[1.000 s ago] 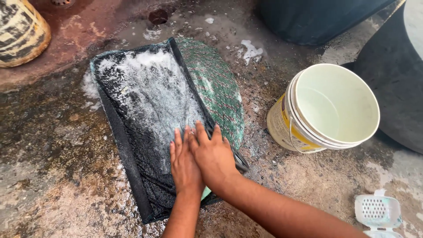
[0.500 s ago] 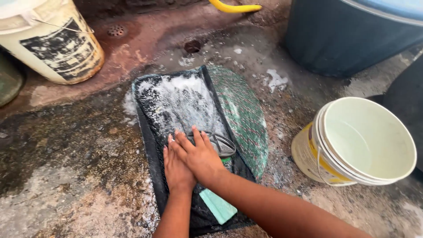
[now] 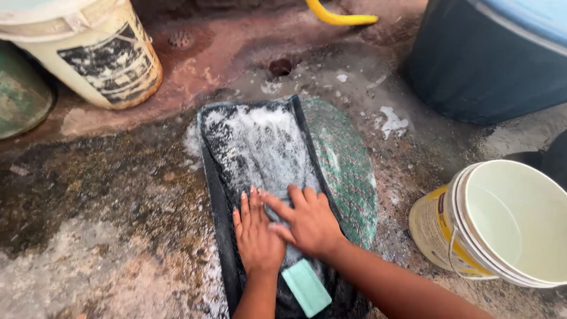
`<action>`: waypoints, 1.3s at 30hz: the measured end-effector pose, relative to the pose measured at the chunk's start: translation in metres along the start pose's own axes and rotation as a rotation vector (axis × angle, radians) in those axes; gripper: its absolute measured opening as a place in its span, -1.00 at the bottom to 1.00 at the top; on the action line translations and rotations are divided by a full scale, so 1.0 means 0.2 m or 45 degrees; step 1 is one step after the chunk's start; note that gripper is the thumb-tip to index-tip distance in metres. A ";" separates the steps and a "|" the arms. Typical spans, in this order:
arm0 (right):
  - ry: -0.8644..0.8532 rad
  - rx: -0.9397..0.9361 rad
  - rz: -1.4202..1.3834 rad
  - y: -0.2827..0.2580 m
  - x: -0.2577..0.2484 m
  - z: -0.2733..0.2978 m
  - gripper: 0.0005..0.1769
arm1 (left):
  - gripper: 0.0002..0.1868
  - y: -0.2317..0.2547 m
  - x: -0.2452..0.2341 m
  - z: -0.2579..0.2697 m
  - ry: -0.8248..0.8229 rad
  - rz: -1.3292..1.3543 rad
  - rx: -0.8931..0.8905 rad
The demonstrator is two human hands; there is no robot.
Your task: Cleaning and scrubbing car mats with soap and water.
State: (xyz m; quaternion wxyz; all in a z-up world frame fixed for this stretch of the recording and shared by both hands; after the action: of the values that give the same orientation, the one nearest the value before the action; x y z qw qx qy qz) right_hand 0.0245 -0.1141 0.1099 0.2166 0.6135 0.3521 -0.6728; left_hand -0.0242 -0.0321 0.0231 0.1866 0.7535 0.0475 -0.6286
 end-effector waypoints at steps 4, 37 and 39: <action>0.138 0.163 0.064 0.08 0.07 -0.35 -0.26 | -0.38 -0.01 -0.02 -0.04 0.049 0.014 0.009; 0.106 0.326 0.014 -0.01 0.05 -0.34 -0.26 | -0.33 -0.04 0.04 -0.03 -0.044 0.079 0.004; 0.013 0.375 -0.027 -0.01 0.01 -0.20 -0.23 | -0.25 -0.04 0.01 -0.04 -0.201 0.073 -0.102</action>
State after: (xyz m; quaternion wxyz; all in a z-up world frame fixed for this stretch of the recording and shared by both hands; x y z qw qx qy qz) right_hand 0.0503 -0.0826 0.1083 0.1153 0.6384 0.2572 -0.7163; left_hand -0.0188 -0.0222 0.0209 0.2378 0.6945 0.0360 -0.6781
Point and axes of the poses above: each hand's wrist, its own z-axis away from the middle knuckle, its own x-axis out of the palm, y = z × x, the point moved 8 cm from there along -z, towards the middle knuckle, and after that the axes turned 10 degrees about x, right-handed, at the moved point
